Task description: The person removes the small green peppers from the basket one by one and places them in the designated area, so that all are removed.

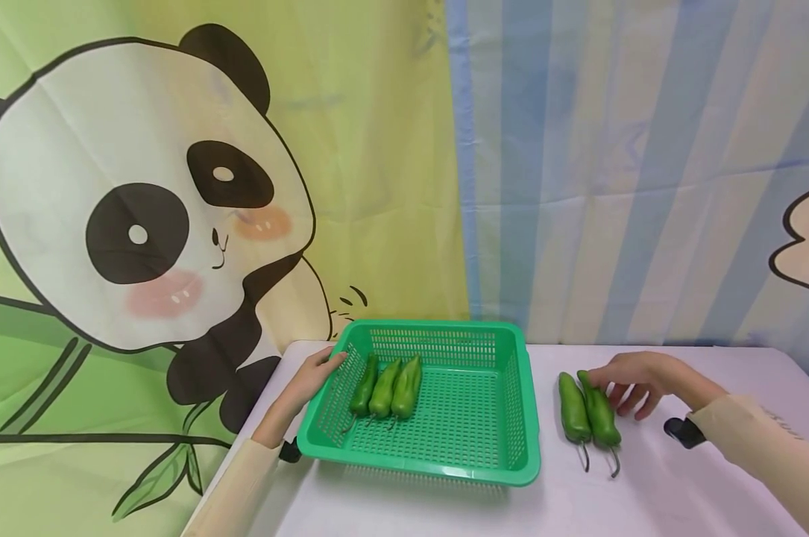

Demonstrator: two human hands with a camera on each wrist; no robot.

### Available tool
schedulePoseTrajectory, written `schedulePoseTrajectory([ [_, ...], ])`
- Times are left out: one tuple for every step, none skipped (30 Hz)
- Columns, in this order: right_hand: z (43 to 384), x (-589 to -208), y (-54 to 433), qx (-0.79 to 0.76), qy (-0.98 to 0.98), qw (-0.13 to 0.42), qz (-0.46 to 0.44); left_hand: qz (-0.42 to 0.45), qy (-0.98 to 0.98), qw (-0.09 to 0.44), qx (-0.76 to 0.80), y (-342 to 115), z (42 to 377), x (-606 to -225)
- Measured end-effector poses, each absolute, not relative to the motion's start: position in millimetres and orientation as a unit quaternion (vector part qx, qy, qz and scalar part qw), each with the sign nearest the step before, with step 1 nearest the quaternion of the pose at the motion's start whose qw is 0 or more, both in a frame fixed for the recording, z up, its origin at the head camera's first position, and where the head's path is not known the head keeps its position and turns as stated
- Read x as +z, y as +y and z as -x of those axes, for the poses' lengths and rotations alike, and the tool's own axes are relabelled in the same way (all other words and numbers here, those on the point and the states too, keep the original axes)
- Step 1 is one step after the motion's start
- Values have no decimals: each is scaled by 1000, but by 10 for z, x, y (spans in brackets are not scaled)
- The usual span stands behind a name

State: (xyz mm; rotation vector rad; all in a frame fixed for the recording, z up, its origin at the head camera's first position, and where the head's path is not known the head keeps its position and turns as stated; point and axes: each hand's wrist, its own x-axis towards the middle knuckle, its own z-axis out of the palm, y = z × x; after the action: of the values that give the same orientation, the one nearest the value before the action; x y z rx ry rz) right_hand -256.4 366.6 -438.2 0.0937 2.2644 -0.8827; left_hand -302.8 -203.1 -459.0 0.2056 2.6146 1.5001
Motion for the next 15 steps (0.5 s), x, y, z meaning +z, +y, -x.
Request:
schedulePoseTrajectory([
  [2565,-4387,3661,-338,874,348,-35,-68,863,61,497,-2030,3028,-4590],
  [2565,-4391,3656,-337,874,348,-34,-67,864,61,495,-2028,3031,-4592],
  [2564,-4394,3650,-337,874,348,-33,-68,865,58,494,-2038,3043,-4622],
  [2564,-4397,3646,-336,875,348,-32,-67,865,54,494,-2050,3070,-4676],
  [2562,-4395,3640,-336,875,348,-31,-64,864,51,497,-2061,3096,-4722],
  [2564,-4396,3636,-335,875,348,-30,-65,863,47,498,-2064,3097,-4735],
  [2567,-4399,3634,-335,875,348,-33,-66,864,46,498,-2069,3098,-4742],
  [2569,-4403,3633,-335,875,348,-33,-65,864,47,497,-2073,3101,-4744],
  [2572,-4405,3632,-336,875,348,-33,-64,863,49,498,-2075,3100,-4743],
  [2574,-4407,3632,-336,875,348,-33,-63,863,50,499,-2076,3099,-4740],
  [2577,-4413,3633,-335,875,348,-34,-63,863,49,498,-2077,3099,-4739],
  [2579,-4417,3633,-334,876,347,-35,-63,864,49,496,-2078,3099,-4739],
  [2581,-4420,3633,-334,876,347,-36,-62,865,49,496,-2079,3098,-4737],
  [2581,-4422,3633,-333,876,347,-34,-60,865,50,496,-2079,3096,-4734],
  [2583,-4425,3633,-332,877,346,-35,-60,865,50,495,-2078,3095,-4734],
])
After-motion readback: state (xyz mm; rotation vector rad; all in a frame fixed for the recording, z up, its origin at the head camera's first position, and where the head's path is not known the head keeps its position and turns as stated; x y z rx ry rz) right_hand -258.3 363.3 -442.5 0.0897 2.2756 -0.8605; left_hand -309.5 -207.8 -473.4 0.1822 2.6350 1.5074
